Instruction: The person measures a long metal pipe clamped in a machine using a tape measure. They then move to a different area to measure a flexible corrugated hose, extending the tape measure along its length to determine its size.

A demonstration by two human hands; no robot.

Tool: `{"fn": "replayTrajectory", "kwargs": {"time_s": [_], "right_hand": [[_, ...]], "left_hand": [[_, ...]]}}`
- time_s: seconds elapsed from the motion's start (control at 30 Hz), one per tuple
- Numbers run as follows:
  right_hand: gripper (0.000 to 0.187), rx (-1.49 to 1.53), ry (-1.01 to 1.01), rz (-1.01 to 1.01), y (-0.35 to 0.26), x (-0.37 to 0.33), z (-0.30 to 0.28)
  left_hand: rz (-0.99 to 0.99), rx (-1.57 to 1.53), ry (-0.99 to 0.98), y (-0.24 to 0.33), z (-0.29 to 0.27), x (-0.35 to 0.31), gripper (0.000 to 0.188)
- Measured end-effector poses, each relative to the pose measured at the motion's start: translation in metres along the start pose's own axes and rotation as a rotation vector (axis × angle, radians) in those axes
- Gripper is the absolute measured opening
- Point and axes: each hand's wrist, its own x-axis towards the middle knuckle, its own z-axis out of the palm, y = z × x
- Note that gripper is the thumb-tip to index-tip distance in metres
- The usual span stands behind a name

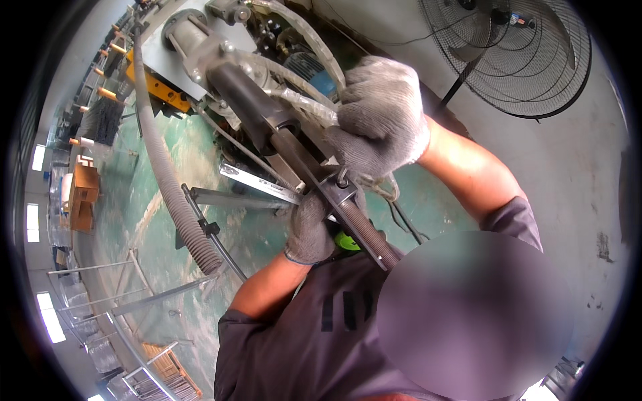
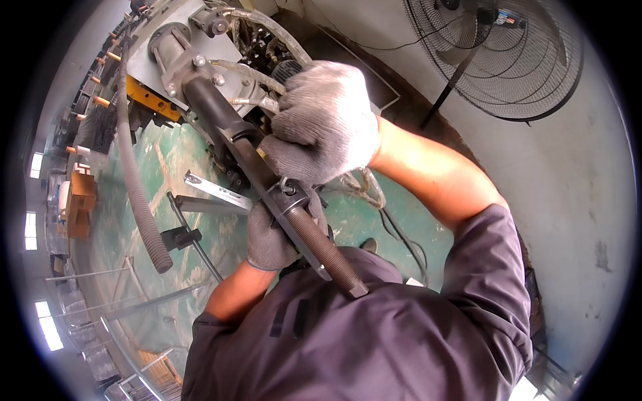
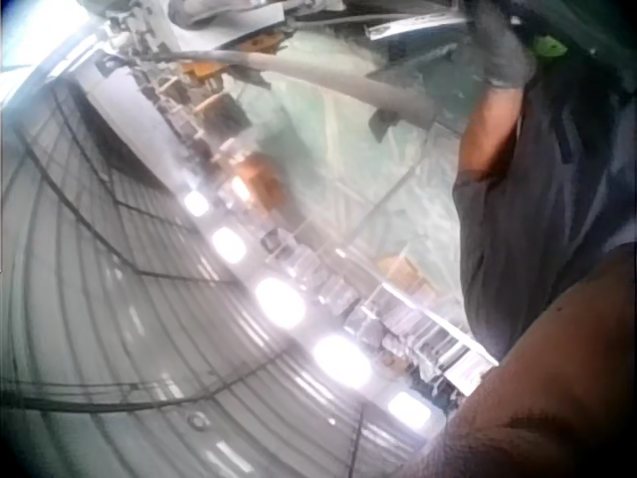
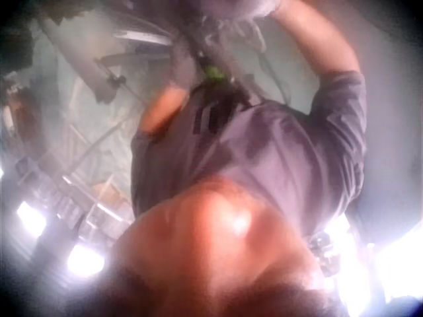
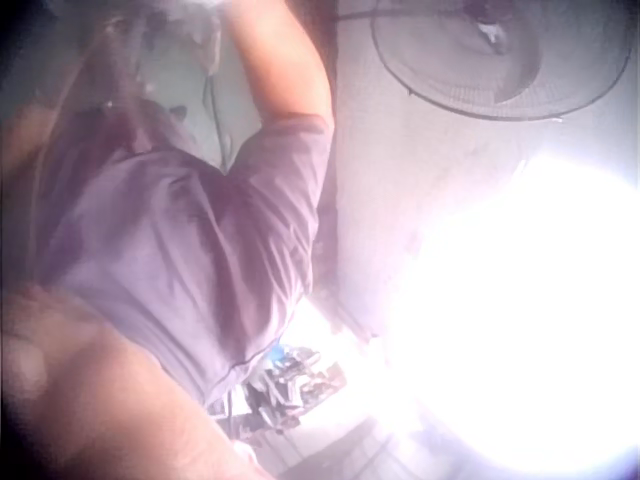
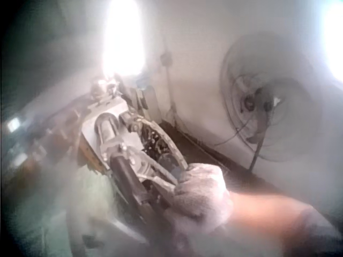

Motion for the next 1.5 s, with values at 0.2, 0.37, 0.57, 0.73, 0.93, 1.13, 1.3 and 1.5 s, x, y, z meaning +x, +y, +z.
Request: {"fn": "replayTrajectory", "kwargs": {"time_s": [0.2,0.37,0.57,0.73,0.93,1.13,1.3,1.5], "right_hand": [[0.022,0.246,0.056,-0.146,0.015,0.024,0.035],[0.022,0.134,0.016,-0.108,0.012,0.023,0.031],[0.026,0.098,-0.035,-0.087,0.004,0.019,0.014],[0.03,0.106,0.027,0.136,0.0,-0.004,0.02],[0.02,0.011,0.101,0.17,-0.004,-0.008,0.016],[0.037,0.216,0.461,0.938,-0.027,0.017,-0.006],[0.05,-0.074,0.356,1.3,-0.013,-0.039,0.004],[0.065,0.177,0.415,1.731,-0.067,-0.175,0.035]], "left_hand": [[0.048,-0.31,-0.1,-0.009,0.008,-0.004,0.086],[0.03,-0.339,-0.036,-0.005,0.007,-0.002,0.085],[0.049,-0.301,0.008,0.006,0.012,-0.004,0.042],[0.033,-0.278,0.126,0.002,0.01,-0.004,0.046],[0.111,-0.2,0.035,-0.007,-0.003,-0.003,0.057],[0.109,-0.137,0.043,-0.003,-0.004,-0.006,0.063],[0.162,0.004,-0.005,0.005,-0.01,-0.014,0.075],[0.01,-0.189,0.151,-0.02,-0.041,-0.035,0.057]]}}
